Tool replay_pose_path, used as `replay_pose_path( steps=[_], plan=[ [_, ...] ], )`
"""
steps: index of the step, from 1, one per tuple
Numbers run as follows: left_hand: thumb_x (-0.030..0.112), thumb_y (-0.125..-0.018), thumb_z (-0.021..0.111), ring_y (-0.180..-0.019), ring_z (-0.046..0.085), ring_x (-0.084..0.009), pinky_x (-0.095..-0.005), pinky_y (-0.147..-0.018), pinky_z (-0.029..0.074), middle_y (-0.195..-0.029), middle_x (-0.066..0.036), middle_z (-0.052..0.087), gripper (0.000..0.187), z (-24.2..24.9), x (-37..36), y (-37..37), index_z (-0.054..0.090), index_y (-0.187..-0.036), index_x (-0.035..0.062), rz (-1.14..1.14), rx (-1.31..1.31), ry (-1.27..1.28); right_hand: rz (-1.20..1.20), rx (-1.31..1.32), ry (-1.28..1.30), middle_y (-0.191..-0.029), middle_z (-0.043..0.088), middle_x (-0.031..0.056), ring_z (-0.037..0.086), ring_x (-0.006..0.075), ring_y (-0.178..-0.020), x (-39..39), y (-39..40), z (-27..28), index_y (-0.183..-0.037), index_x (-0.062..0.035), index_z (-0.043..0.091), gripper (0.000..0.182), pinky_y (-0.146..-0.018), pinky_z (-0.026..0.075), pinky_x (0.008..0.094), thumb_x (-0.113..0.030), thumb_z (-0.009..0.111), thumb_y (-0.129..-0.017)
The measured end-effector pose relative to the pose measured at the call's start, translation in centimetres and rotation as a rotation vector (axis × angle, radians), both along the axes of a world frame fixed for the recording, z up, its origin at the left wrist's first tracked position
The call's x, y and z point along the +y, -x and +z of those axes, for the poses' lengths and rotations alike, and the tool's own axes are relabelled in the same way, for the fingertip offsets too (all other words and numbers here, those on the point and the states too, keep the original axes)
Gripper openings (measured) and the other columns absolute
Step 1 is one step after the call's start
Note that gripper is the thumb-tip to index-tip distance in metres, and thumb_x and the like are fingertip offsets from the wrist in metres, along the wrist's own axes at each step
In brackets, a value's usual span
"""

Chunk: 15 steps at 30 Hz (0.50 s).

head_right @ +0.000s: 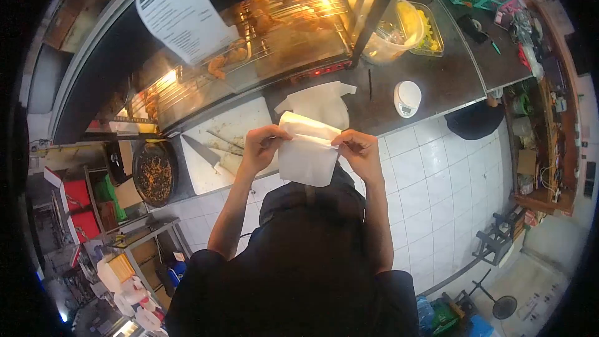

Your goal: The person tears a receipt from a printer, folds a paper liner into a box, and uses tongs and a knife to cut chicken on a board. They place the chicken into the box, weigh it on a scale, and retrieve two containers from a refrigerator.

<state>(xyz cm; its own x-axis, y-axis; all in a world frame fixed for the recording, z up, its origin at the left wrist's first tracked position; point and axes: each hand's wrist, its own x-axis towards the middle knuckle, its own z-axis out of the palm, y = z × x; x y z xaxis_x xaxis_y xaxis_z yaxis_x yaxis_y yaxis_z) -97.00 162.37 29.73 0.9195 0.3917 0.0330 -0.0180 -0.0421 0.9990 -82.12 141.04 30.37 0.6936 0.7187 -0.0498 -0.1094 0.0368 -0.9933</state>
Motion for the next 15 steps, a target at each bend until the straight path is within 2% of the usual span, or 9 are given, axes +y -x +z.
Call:
replay_pose_path(
  steps=[1, 3, 5, 9, 10, 12, 13, 14, 15],
  plan=[
    [-0.013, -0.085, 0.053, -0.077, 0.062, -0.0079, -0.0215, -0.069, 0.049, -0.086, -0.004, 0.068, 0.02, -0.2, 0.0, -0.1, 0.067, -0.091, -0.001, 0.005, 0.012, -0.062, -0.008, 0.0, 0.001, -0.082, 0.066, 0.0047, 0.061, 0.0113, -0.078, 0.1, -0.3, 0.0, -0.082, 0.0022, 0.066, 0.018, -0.067, 0.05, 0.025, 0.018, 0.061, -0.074],
    [-0.014, -0.084, 0.052, -0.076, 0.062, -0.0082, -0.0214, -0.068, 0.048, -0.086, -0.005, 0.068, 0.021, -0.2, 0.0, -0.5, 0.067, -0.091, -0.001, 0.004, 0.023, -0.125, 0.015, 0.061, -0.063, -0.084, 0.066, 0.0033, 0.061, 0.0093, -0.079, 0.1, -0.9, 0.1, -0.085, 0.0012, 0.066, 0.016, -0.07, 0.049, 0.023, 0.015, 0.057, -0.082],
    [-0.02, -0.078, 0.051, -0.083, 0.063, -0.0144, -0.0248, -0.073, 0.05, -0.087, -0.008, 0.065, 0.027, 0.0, -0.2, -0.9, 0.067, -0.09, -0.0021, -0.004, -0.01, -0.076, 0.007, 0.061, -0.06, -0.084, 0.065, 0.0033, 0.061, 0.0093, -0.078, 0.0, -1.4, -0.2, -0.085, 0.0013, 0.065, 0.016, -0.071, 0.049, 0.0231, 0.015, 0.056, -0.081],
    [-0.019, -0.078, 0.052, -0.084, 0.062, -0.0142, -0.0245, -0.072, 0.049, -0.088, -0.009, 0.064, 0.026, 0.5, -0.7, -1.7, 0.067, -0.092, -0.003, 0.038, -0.013, -0.017, -0.008, 0.083, -0.05, -0.081, 0.065, 0.0034, 0.061, 0.0093, -0.076, 0.0, -2.3, -0.6, -0.086, 0.0004, 0.065, 0.017, -0.069, 0.048, 0.023, 0.013, 0.055, -0.08],
    [-0.016, -0.08, 0.055, -0.083, 0.062, -0.0138, -0.024, -0.071, 0.049, -0.086, -0.009, 0.064, 0.021, 0.7, -0.6, -1.8, 0.068, -0.09, -0.0034, 0.031, -0.015, 0.005, -0.006, 0.084, -0.052, -0.081, 0.065, 0.0034, 0.061, 0.0093, -0.076, 0.0, -2.5, -0.4, -0.086, 0.0004, 0.065, 0.017, -0.069, 0.048, 0.023, 0.013, 0.055, -0.08],
    [-0.013, -0.081, 0.058, -0.081, 0.062, -0.0135, -0.0235, -0.07, 0.048, -0.085, -0.009, 0.065, 0.016, 1.3, -0.8, -2.1, 0.068, -0.089, -0.0039, 0.028, -0.015, 0.025, -0.044, 0.16, -0.051, -0.08, 0.065, 0.0025, 0.06, 0.008, -0.074, 0.2, -2.7, 0.0, -0.084, -0.0019, 0.065, 0.012, -0.065, 0.048, 0.0226, 0.009, 0.062, -0.081],
    [-0.009, -0.082, 0.062, -0.076, 0.06, -0.011, -0.0222, -0.065, 0.047, -0.081, -0.008, 0.064, 0.008, 1.6, -1.2, -2.6, 0.068, -0.087, -0.0052, 0.081, -0.015, -0.035, -0.041, 0.162, -0.053, -0.08, 0.065, 0.0025, 0.06, 0.008, -0.074, 0.4, -2.7, 0.0, -0.084, -0.0019, 0.065, 0.012, -0.065, 0.048, 0.0226, 0.009, 0.062, -0.081],
    [-0.004, -0.083, 0.066, -0.07, 0.058, -0.0086, -0.021, -0.06, 0.047, -0.077, -0.007, 0.063, 0.003, 1.8, -1.6, -3.1, 0.067, -0.084, -0.0066, 0.134, -0.015, -0.096, -0.046, 0.11, -0.045, -0.08, 0.065, 0.002, 0.06, 0.0072, -0.073, 0.6, -2.7, -0.1, -0.084, -0.003, 0.064, 0.011, -0.064, 0.047, 0.0224, 0.007, 0.066, -0.08],
    [-0.004, -0.083, 0.066, -0.07, 0.058, -0.0086, -0.021, -0.06, 0.047, -0.077, -0.007, 0.063, 0.003, 1.8, -1.9, -3.3, 0.067, -0.084, -0.0066, 0.14, -0.013, -0.1, -0.049, 0.059, -0.04, -0.08, 0.065, 0.0016, 0.059, 0.0064, -0.071, 0.8, -2.7, -0.2, -0.085, -0.0041, 0.063, 0.012, -0.062, 0.047, 0.0223, 0.005, 0.069, -0.08]
  ],
)
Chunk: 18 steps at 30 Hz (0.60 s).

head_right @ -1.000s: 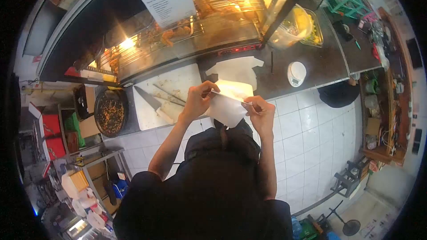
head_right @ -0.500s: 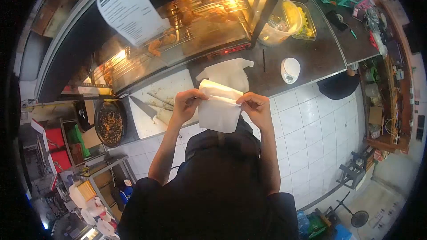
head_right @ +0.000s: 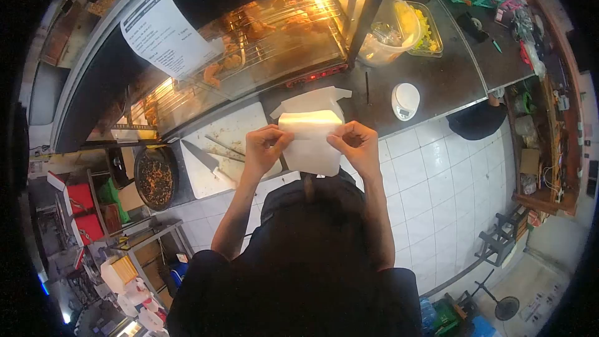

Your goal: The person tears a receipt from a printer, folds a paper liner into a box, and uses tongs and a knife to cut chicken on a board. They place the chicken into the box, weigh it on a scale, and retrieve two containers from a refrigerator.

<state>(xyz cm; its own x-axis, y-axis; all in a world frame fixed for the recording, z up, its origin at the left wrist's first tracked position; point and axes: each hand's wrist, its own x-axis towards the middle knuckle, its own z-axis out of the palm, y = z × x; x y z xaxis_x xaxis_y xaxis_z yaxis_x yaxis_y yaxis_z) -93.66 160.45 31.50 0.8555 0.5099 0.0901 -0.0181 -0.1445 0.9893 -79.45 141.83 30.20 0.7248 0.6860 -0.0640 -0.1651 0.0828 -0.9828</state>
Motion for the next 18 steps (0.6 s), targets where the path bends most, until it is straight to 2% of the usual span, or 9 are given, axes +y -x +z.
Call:
replay_pose_path(
  steps=[2, 6, 9, 11, 12, 14, 15, 17, 18],
  plan=[
    [-0.002, -0.081, 0.072, -0.067, 0.06, -0.0112, -0.0205, -0.057, 0.046, -0.077, -0.008, 0.066, 0.009, -0.2, -0.4, -0.3, 0.066, -0.075, -0.0051, 0.074, 0.09, 0.005, -0.041, 0.002, -0.019, -0.08, 0.065, 0.001, 0.059, 0.0058, -0.071, 0.3, -0.2, -0.1, -0.086, -0.0047, 0.062, 0.014, -0.062, 0.047, 0.0219, 0.004, 0.071, -0.08],
    [0.003, -0.078, 0.076, -0.065, 0.057, -0.0089, -0.0222, -0.058, 0.047, -0.071, -0.004, 0.064, 0.014, -2.1, -0.2, -0.2, 0.064, -0.075, -0.0017, 0.142, 0.156, 0.072, -0.133, -0.02, 0.007, -0.076, 0.066, 0.0016, 0.06, 0.006, -0.07, 0.3, -0.8, 0.2, -0.095, -0.0061, 0.057, 0.026, -0.062, 0.046, 0.0213, 0.001, 0.075, -0.078],
    [0.004, -0.077, 0.078, -0.067, 0.06, -0.0095, -0.023, -0.061, 0.049, -0.075, -0.006, 0.065, 0.017, -2.4, 0.0, -0.7, 0.062, -0.081, 0.0009, 0.152, 0.059, 0.226, -0.15, -0.008, 0.057, -0.077, 0.068, 0.004, 0.062, 0.0081, -0.069, 0.2, -1.3, -0.1, -0.104, -0.0063, 0.055, 0.035, -0.062, 0.048, 0.0221, -0.001, 0.077, -0.076],
    [0.011, -0.079, 0.078, -0.072, 0.063, -0.0118, -0.0245, -0.065, 0.051, -0.081, -0.008, 0.067, 0.023, -1.8, -0.7, -1.3, 0.062, -0.092, 0.0, 0.187, 0.006, 0.515, -0.147, -0.028, 0.082, -0.078, 0.068, 0.0042, 0.063, 0.0086, -0.07, 0.2, -1.5, -0.1, -0.105, -0.0059, 0.055, 0.036, -0.062, 0.048, 0.0222, -0.001, 0.077, -0.077],
    [0.011, -0.079, 0.078, -0.072, 0.063, -0.0118, -0.0245, -0.065, 0.051, -0.081, -0.008, 0.067, 0.023, -1.9, -1.0, -1.7, 0.062, -0.092, 0.0, 0.193, 0.003, 0.516, -0.141, -0.03, 0.083, -0.078, 0.068, 0.0042, 0.063, 0.0086, -0.07, 0.2, -1.6, 0.1, -0.105, -0.0059, 0.055, 0.036, -0.062, 0.048, 0.0222, -0.001, 0.077, -0.077],
    [0.02, -0.084, 0.075, -0.076, 0.065, -0.0131, -0.0257, -0.068, 0.053, -0.088, -0.008, 0.068, 0.028, -2.1, -1.5, -2.2, 0.064, -0.097, -0.0026, 0.224, 0.185, 0.916, -0.108, 0.013, 0.093, -0.078, 0.068, 0.0041, 0.063, 0.0082, -0.07, 0.2, -1.6, 0.6, -0.106, -0.0056, 0.055, 0.037, -0.063, 0.048, 0.0213, -0.001, 0.077, -0.077],
    [0.02, -0.084, 0.075, -0.076, 0.065, -0.0131, -0.0257, -0.068, 0.053, -0.088, -0.008, 0.068, 0.028, -2.4, -1.6, -2.0, 0.064, -0.097, -0.0026, 0.231, 0.18, 0.919, -0.1, 0.011, 0.095, -0.078, 0.068, 0.0041, 0.063, 0.0082, -0.07, 0.2, -1.7, 0.5, -0.106, -0.0056, 0.055, 0.037, -0.063, 0.048, 0.0213, -0.001, 0.077, -0.077],
    [0.027, -0.086, 0.073, -0.078, 0.067, -0.0157, -0.0292, -0.071, 0.056, -0.094, -0.011, 0.068, 0.041, -3.1, -2.0, -1.3, 0.062, -0.109, -0.0045, 0.026, 0.293, 0.95, -0.086, 0.035, 0.073, -0.08, 0.069, 0.0052, 0.063, 0.0086, -0.073, 0.1, -1.8, -0.2, -0.109, -0.0054, 0.055, 0.038, -0.063, 0.049, 0.0212, -0.001, 0.076, -0.077],
    [0.025, -0.089, 0.07, -0.077, 0.066, -0.0139, -0.0283, -0.071, 0.055, -0.095, -0.011, 0.069, 0.036, -3.2, -2.4, -1.3, 0.064, -0.107, -0.005, 0.035, 0.267, 0.815, -0.079, 0.034, 0.076, -0.08, 0.069, 0.0052, 0.063, 0.0086, -0.073, 0.0, -1.8, -0.6, -0.109, -0.0054, 0.055, 0.038, -0.063, 0.049, 0.0212, -0.001, 0.076, -0.077]
  ],
)
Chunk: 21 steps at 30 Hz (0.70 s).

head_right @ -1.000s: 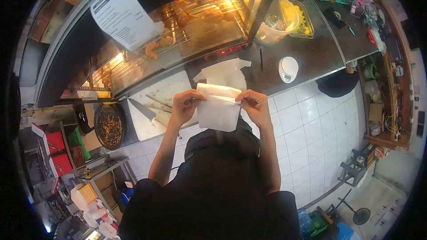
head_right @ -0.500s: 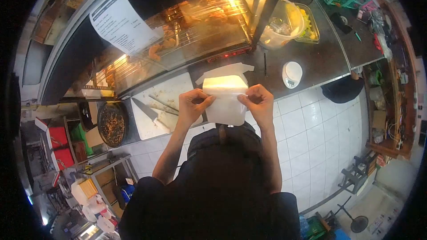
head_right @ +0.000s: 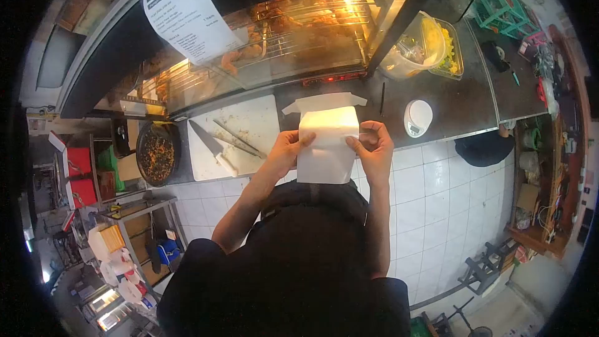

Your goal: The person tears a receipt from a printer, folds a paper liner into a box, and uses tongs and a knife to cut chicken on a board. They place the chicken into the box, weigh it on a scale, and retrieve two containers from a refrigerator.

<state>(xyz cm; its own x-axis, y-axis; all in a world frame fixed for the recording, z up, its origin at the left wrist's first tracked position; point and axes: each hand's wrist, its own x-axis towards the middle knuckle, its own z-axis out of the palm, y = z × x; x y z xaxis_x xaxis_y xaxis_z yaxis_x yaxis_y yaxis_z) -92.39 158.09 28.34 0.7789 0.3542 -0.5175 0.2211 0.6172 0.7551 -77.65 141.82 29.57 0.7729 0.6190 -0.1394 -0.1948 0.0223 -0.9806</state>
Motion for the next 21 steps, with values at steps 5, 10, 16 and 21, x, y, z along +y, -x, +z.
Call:
replay_pose_path(
  steps=[5, 10, 16, 21],
  plan=[
    [0.02, -0.091, 0.066, -0.078, 0.064, -0.0117, -0.0266, -0.069, 0.053, -0.093, -0.01, 0.07, 0.028, 0.7, 0.2, -0.1, 0.067, -0.105, -0.0044, 0.016, -0.046, -0.307, -0.002, 0.164, 0.09, -0.09, 0.07, 0.0093, 0.066, 0.0124, -0.078, 0.2, 0.1, -0.1, -0.114, 0.0009, 0.056, 0.042, -0.066, 0.053, 0.0254, -0.008, 0.077, -0.079],
    [0.018, -0.09, 0.068, -0.079, 0.064, -0.0111, -0.0272, -0.07, 0.053, -0.093, -0.01, 0.071, 0.027, 1.2, 0.4, 0.1, 0.067, -0.106, -0.0042, -0.016, -0.039, -0.405, 0.122, 0.351, 0.052, -0.09, 0.07, 0.0101, 0.066, 0.0135, -0.076, 0.2, 0.0, -1.7, -0.1, 0.0026, 0.065, 0.027, -0.067, 0.055, 0.0277, -0.011, 0.076, -0.08],
    [0.009, -0.085, 0.071, -0.078, 0.065, -0.0113, -0.0272, -0.071, 0.053, -0.088, -0.007, 0.071, 0.022, 1.1, 0.5, 0.2, 0.068, -0.104, -0.0021, -0.091, -0.014, -0.462, 0.164, 0.326, 0.055, -0.083, 0.07, 0.0091, 0.066, 0.0131, -0.071, 0.3, 0.1, -1.2, -0.092, 0.0016, 0.068, 0.018, -0.065, 0.055, 0.0282, -0.008, 0.076, -0.079],
    [0.006, -0.084, 0.069, -0.078, 0.065, -0.0108, -0.0278, -0.071, 0.054, -0.09, -0.008, 0.072, 0.023, 0.6, 1.3, 0.1, 0.069, -0.106, -0.0017, -0.112, -0.041, -0.447, 0.198, 0.261, 0.053, -0.078, 0.07, 0.0075, 0.065, 0.0125, -0.067, 0.1, -0.1, -1.2, -0.091, 0.0012, 0.07, 0.016, -0.062, 0.054, 0.0271, -0.007, 0.075, -0.078]
  ],
)
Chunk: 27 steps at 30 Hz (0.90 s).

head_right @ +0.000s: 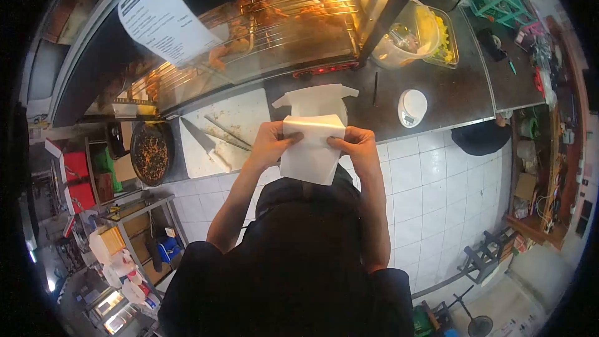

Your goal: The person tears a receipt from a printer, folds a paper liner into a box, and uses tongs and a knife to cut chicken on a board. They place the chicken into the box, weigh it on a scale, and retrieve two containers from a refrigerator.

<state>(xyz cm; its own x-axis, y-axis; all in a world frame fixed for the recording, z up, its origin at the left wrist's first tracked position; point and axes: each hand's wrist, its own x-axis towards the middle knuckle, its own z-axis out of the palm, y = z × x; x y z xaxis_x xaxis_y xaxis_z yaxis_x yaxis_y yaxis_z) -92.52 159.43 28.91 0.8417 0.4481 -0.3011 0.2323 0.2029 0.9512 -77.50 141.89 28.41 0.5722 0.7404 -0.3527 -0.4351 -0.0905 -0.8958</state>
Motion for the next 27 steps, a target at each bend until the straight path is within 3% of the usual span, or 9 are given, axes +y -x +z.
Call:
replay_pose_path(
  steps=[6, 9, 13, 15, 17, 20, 22, 25, 27],
  plan=[
    [-0.002, -0.084, 0.065, -0.081, 0.065, -0.0112, -0.0271, -0.075, 0.054, -0.093, -0.007, 0.071, 0.021, -0.5, 1.2, 0.5, 0.069, -0.105, -0.0033, -0.048, -0.089, 0.129, -0.038, 0.088, -0.076, -0.075, 0.069, 0.0069, 0.064, 0.012, -0.063, -0.3, -0.1, -0.6, -0.084, 0.0006, 0.072, 0.007, -0.057, 0.051, 0.0256, -0.003, 0.072, -0.078],
    [0.0, -0.086, 0.064, -0.078, 0.065, -0.0108, -0.0262, -0.074, 0.053, -0.091, -0.007, 0.071, 0.021, -0.4, 1.8, 0.8, 0.069, -0.106, -0.0031, -0.073, -0.149, 0.052, -0.077, 0.11, -0.117, -0.076, 0.069, 0.0069, 0.063, 0.012, -0.065, -0.4, 0.0, -0.6, -0.082, 0.001, 0.072, 0.005, -0.058, 0.051, 0.0253, 0.001, 0.069, -0.078],
    [-0.002, -0.085, 0.061, -0.08, 0.065, -0.0114, -0.0252, -0.073, 0.053, -0.093, -0.008, 0.071, 0.024, -1.6, 1.8, 1.1, 0.069, -0.108, -0.0026, -0.033, -0.207, 0.163, -0.017, -0.036, -0.217, -0.078, 0.065, 0.004, 0.063, 0.0124, -0.073, -0.8, -0.5, -2.1, -0.08, 0.0002, 0.072, 0.011, -0.064, 0.051, 0.0251, 0.007, 0.063, -0.077],
    [-0.012, -0.081, 0.049, -0.079, 0.06, -0.0084, -0.0228, -0.073, 0.048, -0.085, -0.004, 0.068, 0.024, -1.7, 1.6, 1.0, 0.069, -0.091, -0.0027, 0.036, -0.173, 0.177, 0.016, -0.104, -0.277, -0.08, 0.064, 0.0041, 0.062, 0.0128, -0.076, -0.5, -0.5, -1.2, -0.079, 0.0002, 0.071, 0.014, -0.067, 0.051, 0.025, 0.009, 0.06, -0.077],
    [-0.013, -0.081, 0.046, -0.077, 0.059, -0.0079, -0.0221, -0.071, 0.046, -0.084, -0.003, 0.067, 0.024, -1.5, 1.7, 1.0, 0.067, -0.087, -0.0023, 0.007, -0.211, 0.115, 0.078, -0.209, -0.277, -0.085, 0.062, 0.0058, 0.061, 0.0136, -0.079, -0.4, -0.6, 0.4, -0.076, 0.0006, 0.069, 0.018, -0.07, 0.05, 0.0248, 0.01, 0.055, -0.077],
    [-0.013, -0.08, 0.043, -0.076, 0.057, -0.0076, -0.0215, -0.07, 0.044, -0.083, -0.003, 0.065, 0.025, -1.7, 1.6, 1.0, 0.064, -0.081, -0.0018, -0.018, -0.254, -0.014, 0.063, -0.133, -0.19, -0.091, 0.063, 0.0089, 0.061, 0.0143, -0.082, -0.3, -0.5, 0.9, -0.075, 0.0026, 0.067, 0.018, -0.071, 0.05, 0.0244, 0.011, 0.051, -0.077],
    [-0.013, -0.08, 0.042, -0.076, 0.056, -0.0077, -0.0214, -0.07, 0.044, -0.084, -0.004, 0.065, 0.024, -1.5, 1.6, 0.9, 0.064, -0.081, -0.0016, -0.018, -0.261, -0.083, 0.053, -0.12, -0.213, -0.089, 0.063, 0.0083, 0.061, 0.0136, -0.081, -0.3, -0.7, 0.9, -0.075, 0.0028, 0.067, 0.014, -0.071, 0.05, 0.0242, 0.009, 0.054, -0.078],
    [-0.012, -0.082, 0.045, -0.073, 0.056, -0.0068, -0.0223, -0.066, 0.045, -0.08, -0.003, 0.064, 0.023, -0.7, 1.7, 0.9, 0.065, -0.083, 0.0007, 0.022, -0.109, 0.04, 0.034, -0.191, -0.156, -0.085, 0.064, 0.007, 0.061, 0.012, -0.078, -0.1, -0.4, 1.0, -0.078, 0.0027, 0.065, 0.004, -0.07, 0.05, 0.0239, 0.004, 0.063, -0.08],
    [-0.006, -0.087, 0.053, -0.072, 0.053, -0.0031, -0.02, -0.063, 0.043, -0.081, -0.002, 0.064, 0.013, -0.8, 2.0, 1.0, 0.062, -0.09, 0.0016, 0.009, -0.198, 0.286, 0.025, -0.274, -0.075, -0.083, 0.064, 0.0063, 0.061, 0.0111, -0.076, 0.0, -0.1, 1.1, -0.08, 0.0022, 0.064, 0.005, -0.069, 0.05, 0.0238, 0.002, 0.068, -0.081]
  ],
)
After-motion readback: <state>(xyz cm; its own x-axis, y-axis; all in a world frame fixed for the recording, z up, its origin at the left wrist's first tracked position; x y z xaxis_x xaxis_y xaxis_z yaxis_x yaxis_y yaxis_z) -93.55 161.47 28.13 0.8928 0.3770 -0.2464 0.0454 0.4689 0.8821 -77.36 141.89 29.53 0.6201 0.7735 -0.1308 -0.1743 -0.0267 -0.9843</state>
